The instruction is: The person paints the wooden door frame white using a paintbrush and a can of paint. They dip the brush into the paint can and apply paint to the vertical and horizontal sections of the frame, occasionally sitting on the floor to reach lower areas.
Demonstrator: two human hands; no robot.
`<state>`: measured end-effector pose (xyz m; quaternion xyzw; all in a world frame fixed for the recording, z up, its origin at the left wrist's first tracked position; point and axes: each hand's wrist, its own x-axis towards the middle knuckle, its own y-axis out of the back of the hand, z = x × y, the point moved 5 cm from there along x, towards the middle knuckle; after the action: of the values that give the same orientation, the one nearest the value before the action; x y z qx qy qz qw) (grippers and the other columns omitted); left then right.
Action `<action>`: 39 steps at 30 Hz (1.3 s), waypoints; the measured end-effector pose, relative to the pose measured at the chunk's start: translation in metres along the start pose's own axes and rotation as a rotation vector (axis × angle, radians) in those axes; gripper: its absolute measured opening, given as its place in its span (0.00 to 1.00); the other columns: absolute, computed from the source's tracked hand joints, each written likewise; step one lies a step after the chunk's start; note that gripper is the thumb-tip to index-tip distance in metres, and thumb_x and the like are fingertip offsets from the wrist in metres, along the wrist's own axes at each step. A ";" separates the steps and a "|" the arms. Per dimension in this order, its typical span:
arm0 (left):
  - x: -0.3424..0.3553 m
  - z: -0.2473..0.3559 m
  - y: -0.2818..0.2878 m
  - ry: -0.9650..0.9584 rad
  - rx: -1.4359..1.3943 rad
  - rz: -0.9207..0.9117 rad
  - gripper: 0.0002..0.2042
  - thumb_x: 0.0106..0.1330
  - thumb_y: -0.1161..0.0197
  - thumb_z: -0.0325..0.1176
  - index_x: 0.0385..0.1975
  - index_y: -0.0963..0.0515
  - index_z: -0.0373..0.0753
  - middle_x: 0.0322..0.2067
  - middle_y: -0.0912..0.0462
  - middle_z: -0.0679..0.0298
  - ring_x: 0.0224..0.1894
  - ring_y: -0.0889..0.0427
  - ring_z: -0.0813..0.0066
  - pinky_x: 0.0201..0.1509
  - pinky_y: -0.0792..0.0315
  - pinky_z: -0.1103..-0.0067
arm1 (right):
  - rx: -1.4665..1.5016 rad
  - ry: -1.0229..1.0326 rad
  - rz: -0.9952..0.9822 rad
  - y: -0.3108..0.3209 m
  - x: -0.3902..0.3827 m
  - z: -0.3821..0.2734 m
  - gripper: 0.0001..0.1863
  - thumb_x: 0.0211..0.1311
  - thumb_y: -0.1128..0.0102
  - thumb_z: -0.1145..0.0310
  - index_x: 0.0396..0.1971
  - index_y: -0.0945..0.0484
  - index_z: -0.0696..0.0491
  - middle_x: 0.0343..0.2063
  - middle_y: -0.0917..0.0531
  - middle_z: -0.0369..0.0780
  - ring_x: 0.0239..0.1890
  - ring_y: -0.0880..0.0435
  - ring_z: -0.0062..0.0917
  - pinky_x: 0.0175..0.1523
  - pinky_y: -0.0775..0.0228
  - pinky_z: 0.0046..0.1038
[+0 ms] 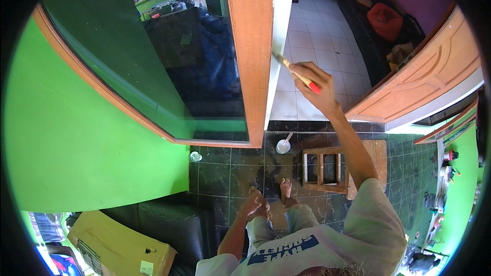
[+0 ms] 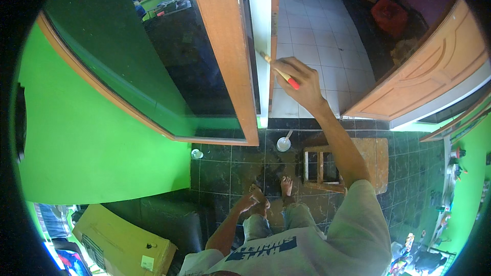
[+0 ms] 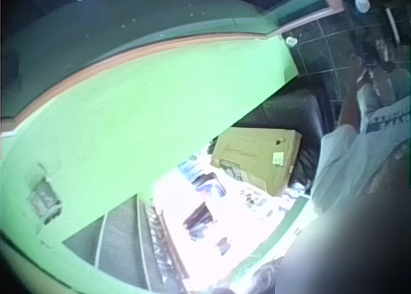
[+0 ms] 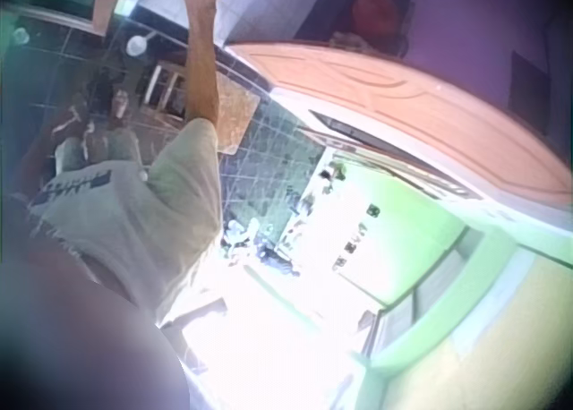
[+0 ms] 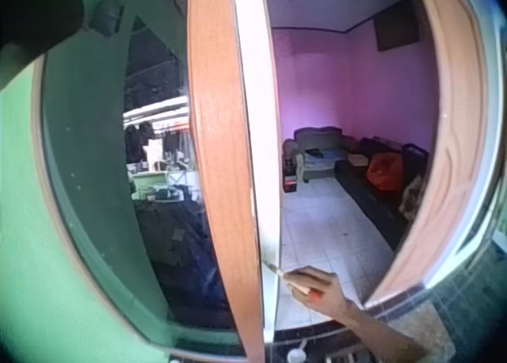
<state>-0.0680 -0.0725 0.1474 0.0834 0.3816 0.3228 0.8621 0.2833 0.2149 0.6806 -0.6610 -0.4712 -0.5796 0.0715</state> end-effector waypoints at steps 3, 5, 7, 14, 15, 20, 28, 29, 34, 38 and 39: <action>-0.011 -0.009 0.001 0.194 0.057 -0.106 0.29 0.68 0.36 0.44 0.66 0.31 0.38 0.62 0.25 0.44 0.64 0.25 0.45 0.66 0.31 0.59 | -0.036 -0.053 -0.102 -0.011 -0.003 0.017 0.13 0.60 0.30 0.75 0.46 0.14 0.50 0.38 0.12 0.38 0.34 0.11 0.29 0.37 0.17 0.28; -0.027 -0.020 0.003 0.097 0.172 -0.010 0.32 0.71 0.38 0.49 0.70 0.32 0.36 0.68 0.29 0.45 0.70 0.29 0.50 0.72 0.35 0.62 | -0.002 -0.029 -0.046 -0.004 0.017 0.019 0.13 0.60 0.30 0.75 0.45 0.14 0.51 0.39 0.11 0.38 0.35 0.11 0.29 0.37 0.17 0.29; -0.033 0.001 0.012 0.096 0.121 -0.075 0.33 0.72 0.40 0.52 0.69 0.32 0.36 0.69 0.31 0.46 0.71 0.31 0.49 0.74 0.37 0.61 | -0.086 0.059 0.081 0.019 0.039 0.002 0.13 0.59 0.30 0.76 0.44 0.14 0.52 0.39 0.11 0.39 0.35 0.11 0.30 0.37 0.18 0.28; -0.045 0.022 0.022 0.162 0.174 -0.113 0.33 0.72 0.41 0.54 0.69 0.31 0.35 0.67 0.28 0.46 0.70 0.30 0.48 0.73 0.37 0.60 | 0.024 -0.033 0.084 0.019 0.046 -0.014 0.12 0.58 0.27 0.74 0.42 0.15 0.52 0.35 0.12 0.38 0.29 0.13 0.29 0.33 0.20 0.28; -0.042 0.020 0.022 0.154 0.152 -0.107 0.33 0.72 0.40 0.53 0.68 0.30 0.35 0.66 0.27 0.45 0.69 0.29 0.48 0.72 0.36 0.60 | 0.029 -0.052 0.016 0.012 0.044 -0.011 0.11 0.57 0.27 0.74 0.41 0.15 0.52 0.34 0.13 0.38 0.28 0.13 0.29 0.32 0.21 0.28; -0.035 0.012 0.025 0.110 0.125 -0.035 0.31 0.71 0.38 0.50 0.66 0.29 0.34 0.64 0.24 0.44 0.68 0.27 0.48 0.71 0.34 0.61 | -0.060 0.007 0.020 0.006 0.070 -0.003 0.10 0.58 0.29 0.75 0.41 0.15 0.52 0.33 0.14 0.39 0.27 0.14 0.31 0.29 0.23 0.29; -0.047 0.041 0.033 0.130 0.021 -0.073 0.31 0.70 0.37 0.48 0.67 0.29 0.34 0.66 0.27 0.44 0.68 0.28 0.48 0.71 0.34 0.61 | -0.032 0.052 0.251 0.030 0.069 -0.035 0.13 0.59 0.31 0.81 0.45 0.15 0.58 0.39 0.12 0.43 0.37 0.12 0.26 0.39 0.20 0.26; -0.047 0.044 0.033 0.147 0.014 -0.081 0.31 0.70 0.37 0.48 0.67 0.29 0.34 0.67 0.27 0.45 0.69 0.28 0.48 0.71 0.34 0.61 | 0.014 0.029 0.213 0.026 0.066 -0.030 0.13 0.59 0.31 0.82 0.45 0.15 0.59 0.39 0.12 0.44 0.37 0.12 0.26 0.39 0.20 0.26; -0.050 0.023 0.028 0.209 0.012 -0.080 0.33 0.70 0.38 0.50 0.69 0.31 0.35 0.68 0.29 0.46 0.70 0.30 0.48 0.72 0.35 0.61 | 0.092 0.005 0.104 0.015 0.077 -0.007 0.14 0.56 0.30 0.80 0.44 0.16 0.57 0.39 0.13 0.44 0.36 0.11 0.32 0.37 0.19 0.29; -0.062 0.032 0.036 0.196 0.041 -0.102 0.34 0.69 0.37 0.51 0.69 0.31 0.34 0.68 0.29 0.46 0.71 0.30 0.48 0.73 0.36 0.61 | 0.020 0.011 0.233 0.038 0.110 -0.029 0.14 0.57 0.30 0.80 0.44 0.15 0.56 0.39 0.13 0.44 0.35 0.11 0.32 0.37 0.19 0.28; -0.063 0.035 0.038 0.189 0.042 -0.102 0.34 0.69 0.37 0.51 0.69 0.31 0.33 0.68 0.29 0.45 0.70 0.30 0.48 0.73 0.36 0.61 | 0.013 0.033 0.292 0.043 0.115 -0.036 0.14 0.57 0.30 0.80 0.44 0.15 0.56 0.39 0.13 0.44 0.35 0.11 0.32 0.37 0.19 0.28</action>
<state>-0.0930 -0.0779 0.2246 0.0512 0.4718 0.2769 0.8355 0.2750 0.2303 0.8078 -0.7125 -0.3727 -0.5707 0.1668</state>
